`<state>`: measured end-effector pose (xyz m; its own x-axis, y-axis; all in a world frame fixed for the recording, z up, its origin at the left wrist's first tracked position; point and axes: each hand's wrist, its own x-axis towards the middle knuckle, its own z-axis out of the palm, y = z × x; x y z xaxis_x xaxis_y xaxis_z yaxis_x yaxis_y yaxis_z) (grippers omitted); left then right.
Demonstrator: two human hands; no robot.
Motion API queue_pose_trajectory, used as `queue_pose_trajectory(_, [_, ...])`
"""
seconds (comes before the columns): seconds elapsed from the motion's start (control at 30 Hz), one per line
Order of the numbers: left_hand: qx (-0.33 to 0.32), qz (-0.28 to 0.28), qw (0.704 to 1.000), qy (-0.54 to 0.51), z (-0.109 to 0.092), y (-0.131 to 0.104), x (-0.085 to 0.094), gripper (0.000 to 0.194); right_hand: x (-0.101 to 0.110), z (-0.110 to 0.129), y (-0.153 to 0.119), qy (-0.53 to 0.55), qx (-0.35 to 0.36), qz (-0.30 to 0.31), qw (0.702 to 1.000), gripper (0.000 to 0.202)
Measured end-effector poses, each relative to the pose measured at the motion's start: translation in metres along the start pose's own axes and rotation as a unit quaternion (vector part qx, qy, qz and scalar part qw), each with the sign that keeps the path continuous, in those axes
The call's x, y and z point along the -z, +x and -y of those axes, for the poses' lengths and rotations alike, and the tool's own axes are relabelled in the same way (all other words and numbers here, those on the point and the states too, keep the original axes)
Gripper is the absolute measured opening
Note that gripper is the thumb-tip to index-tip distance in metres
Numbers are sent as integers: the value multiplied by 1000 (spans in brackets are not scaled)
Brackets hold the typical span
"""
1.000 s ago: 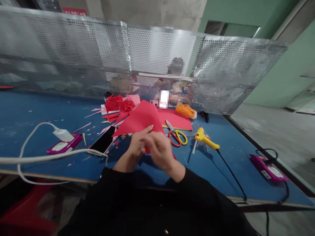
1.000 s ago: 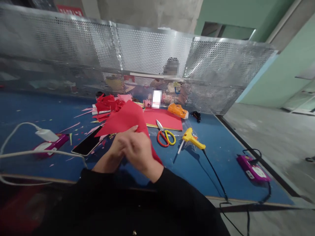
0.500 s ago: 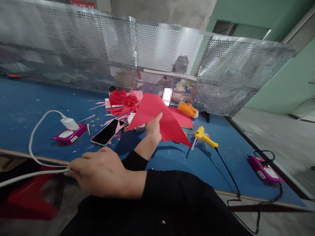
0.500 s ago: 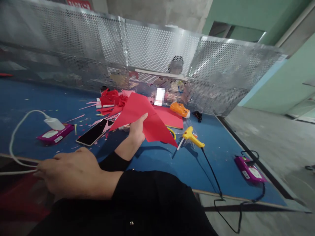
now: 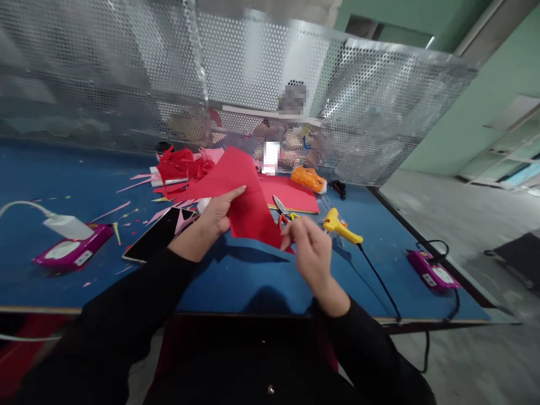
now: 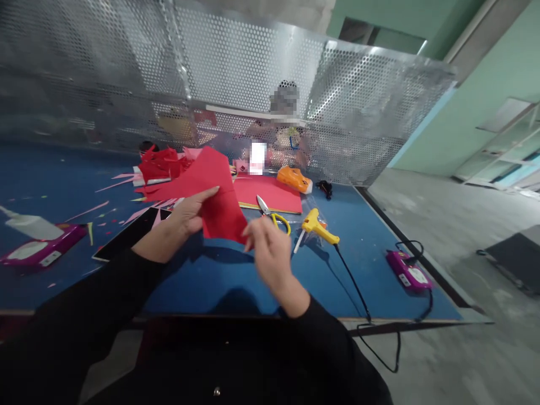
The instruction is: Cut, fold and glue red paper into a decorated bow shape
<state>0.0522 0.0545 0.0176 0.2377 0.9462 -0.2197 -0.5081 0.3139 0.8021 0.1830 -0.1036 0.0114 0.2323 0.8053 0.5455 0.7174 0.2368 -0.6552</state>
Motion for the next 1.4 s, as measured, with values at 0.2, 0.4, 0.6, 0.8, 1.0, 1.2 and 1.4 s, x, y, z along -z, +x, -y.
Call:
queue_pose_trajectory(0.2, [28, -4, 999, -18, -11, -6, 13, 22, -9, -64, 47, -329, -188, 130, 916, 22])
queue_pose_trajectory(0.4, [-8, -13, 1000, 6, -6, -14, 12, 31, -31, -80, 50, -312, -232, 148, 909, 29])
queue_pose_trajectory(0.6, [-81, -13, 996, 17, 2, -14, 12, 42, -29, -89, 49, -187, -279, 111, 935, 47])
queue_pose_trajectory(0.8, [-140, -16, 990, 12, 6, -14, 11, 53, -25, -80, 47, 63, -296, 23, 953, 56])
queue_pose_trajectory(1.0, [-96, 17, 995, 15, 10, -27, 4, 56, -20, -48, 42, 277, -247, 2, 929, 60])
queue_pose_trajectory(1.2, [1, 45, 998, 37, 25, -38, 2, 53, -20, -39, 38, 434, -256, 21, 863, 50])
queue_pose_trajectory(1.4, [-10, 48, 994, 98, 39, -35, 9, 53, -22, -36, 35, 393, -251, 11, 885, 38])
